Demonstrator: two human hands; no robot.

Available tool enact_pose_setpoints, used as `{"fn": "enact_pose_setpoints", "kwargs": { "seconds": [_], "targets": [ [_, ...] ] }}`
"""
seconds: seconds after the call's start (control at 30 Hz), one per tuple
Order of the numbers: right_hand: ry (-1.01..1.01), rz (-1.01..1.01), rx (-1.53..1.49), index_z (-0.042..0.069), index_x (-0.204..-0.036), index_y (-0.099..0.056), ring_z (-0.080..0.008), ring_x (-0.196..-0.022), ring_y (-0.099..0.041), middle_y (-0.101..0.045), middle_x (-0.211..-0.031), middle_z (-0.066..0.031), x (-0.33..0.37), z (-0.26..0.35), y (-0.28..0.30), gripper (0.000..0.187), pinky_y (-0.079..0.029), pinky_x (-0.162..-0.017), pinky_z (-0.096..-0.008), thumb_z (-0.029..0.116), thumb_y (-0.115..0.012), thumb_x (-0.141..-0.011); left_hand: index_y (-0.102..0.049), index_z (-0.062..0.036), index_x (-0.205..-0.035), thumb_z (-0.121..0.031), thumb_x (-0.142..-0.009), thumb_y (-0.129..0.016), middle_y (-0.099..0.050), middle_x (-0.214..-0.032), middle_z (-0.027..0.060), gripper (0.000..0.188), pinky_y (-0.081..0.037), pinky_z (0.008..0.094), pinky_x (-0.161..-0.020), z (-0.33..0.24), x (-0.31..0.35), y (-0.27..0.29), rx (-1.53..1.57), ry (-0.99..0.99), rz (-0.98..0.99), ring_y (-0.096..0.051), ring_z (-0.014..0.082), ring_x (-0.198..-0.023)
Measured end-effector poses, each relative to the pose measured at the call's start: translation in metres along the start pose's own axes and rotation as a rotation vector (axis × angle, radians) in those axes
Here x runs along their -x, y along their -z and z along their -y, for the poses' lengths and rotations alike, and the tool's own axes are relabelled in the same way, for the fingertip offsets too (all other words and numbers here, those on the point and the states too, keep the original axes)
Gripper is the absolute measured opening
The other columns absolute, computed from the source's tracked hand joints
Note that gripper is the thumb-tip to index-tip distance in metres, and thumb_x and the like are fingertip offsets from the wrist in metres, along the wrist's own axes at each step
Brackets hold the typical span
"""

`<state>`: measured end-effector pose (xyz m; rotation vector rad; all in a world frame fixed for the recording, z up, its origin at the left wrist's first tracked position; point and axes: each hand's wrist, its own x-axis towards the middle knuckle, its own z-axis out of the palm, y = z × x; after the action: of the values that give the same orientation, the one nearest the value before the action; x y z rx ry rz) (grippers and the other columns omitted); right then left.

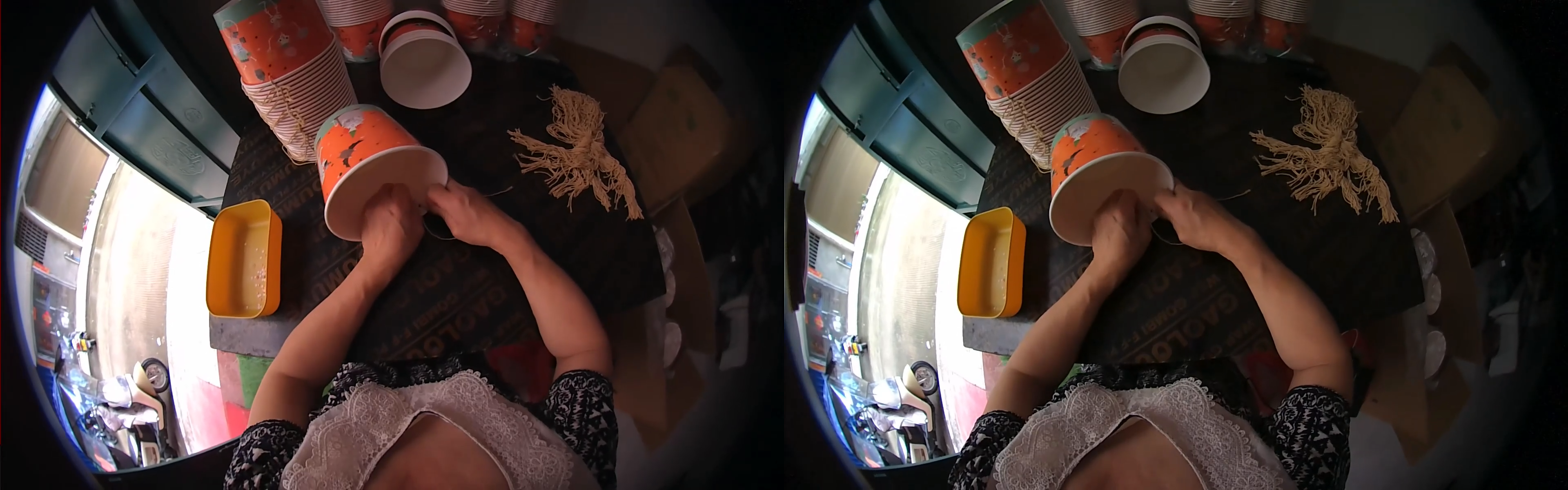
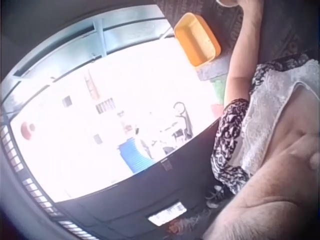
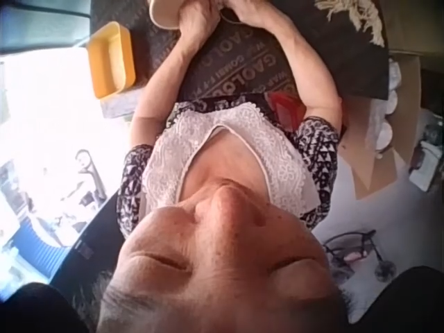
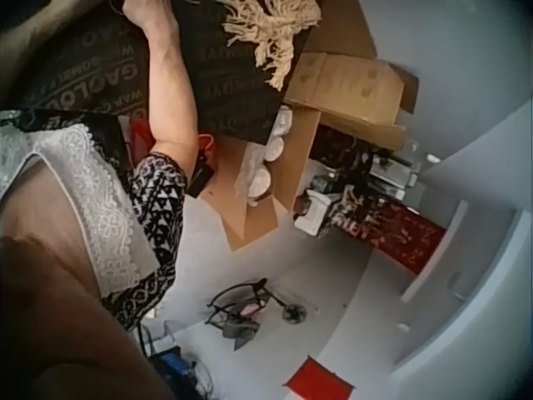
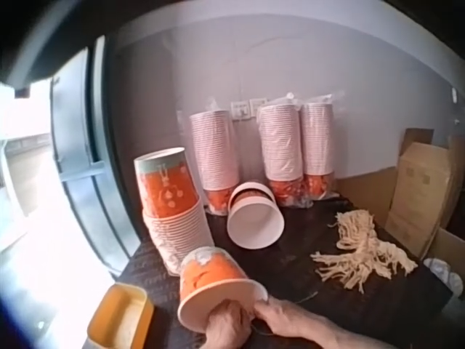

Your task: Attaching string handles to paper buckets by threading string through holes.

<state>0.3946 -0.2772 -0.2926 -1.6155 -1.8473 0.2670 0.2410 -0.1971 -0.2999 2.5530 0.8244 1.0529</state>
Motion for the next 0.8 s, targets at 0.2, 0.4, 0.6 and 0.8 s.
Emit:
{"fn": "enact_pose_setpoints", "kwargs": {
  "seconds": [0.2, 0.4, 0.6, 0.8],
  "targets": [
    [0.153, -0.149, 0.009, 0.001, -0.099, -0.055, -0.0404, -0.084, -0.062, -0.055, -0.107, -0.0238, -0.002, -0.001, -0.003, 0.015, -0.054, -0.068, -0.0452, 0.000, -0.055, -0.084, -0.060, 0.0043, -0.086, -0.006, -0.075, -0.058, -0.060, -0.080, 0.0250, 0.014, -0.049, 0.0462, -0.067, 0.000, -0.002, 0.003, 0.116, 0.132, 0.071, -0.060, 0.0412, -0.076],
    [0.144, -0.162, 0.159, 0.000, -0.099, -0.054, -0.0386, -0.075, -0.064, -0.056, -0.104, -0.0222, -0.002, -0.004, 0.001, 0.018, -0.056, -0.062, -0.0431, 0.001, -0.058, -0.082, -0.060, 0.0037, -0.087, -0.006, -0.079, -0.058, -0.062, -0.079, 0.0199, 0.013, -0.049, 0.0386, -0.066, 0.000, -0.006, 0.018, 0.391, 0.179, 0.122, -0.062, 0.0326, -0.074],
    [0.138, -0.178, 0.132, 0.000, -0.100, -0.054, -0.0391, -0.075, -0.064, -0.058, -0.100, -0.0213, -0.004, -0.004, -0.001, 0.018, -0.055, -0.061, -0.0439, 0.001, -0.056, -0.082, -0.062, 0.0016, -0.095, -0.011, -0.088, -0.058, -0.062, -0.079, 0.0065, 0.015, -0.047, 0.0279, -0.061, 0.011, -0.005, 0.012, 0.777, 0.180, 0.175, -0.057, 0.0130, -0.068],
    [0.131, -0.184, 0.067, 0.003, -0.096, -0.057, -0.0386, -0.076, -0.064, -0.058, -0.101, -0.0192, -0.004, -0.009, -0.003, 0.015, -0.054, -0.060, -0.0441, -0.001, -0.055, -0.082, -0.062, 0.0000, -0.092, -0.011, -0.090, -0.056, -0.059, -0.070, 0.0031, 0.013, -0.043, 0.0232, -0.052, 0.000, -0.008, 0.018, 0.818, 0.338, 0.295, -0.051, 0.0085, -0.057]
  ]
}}
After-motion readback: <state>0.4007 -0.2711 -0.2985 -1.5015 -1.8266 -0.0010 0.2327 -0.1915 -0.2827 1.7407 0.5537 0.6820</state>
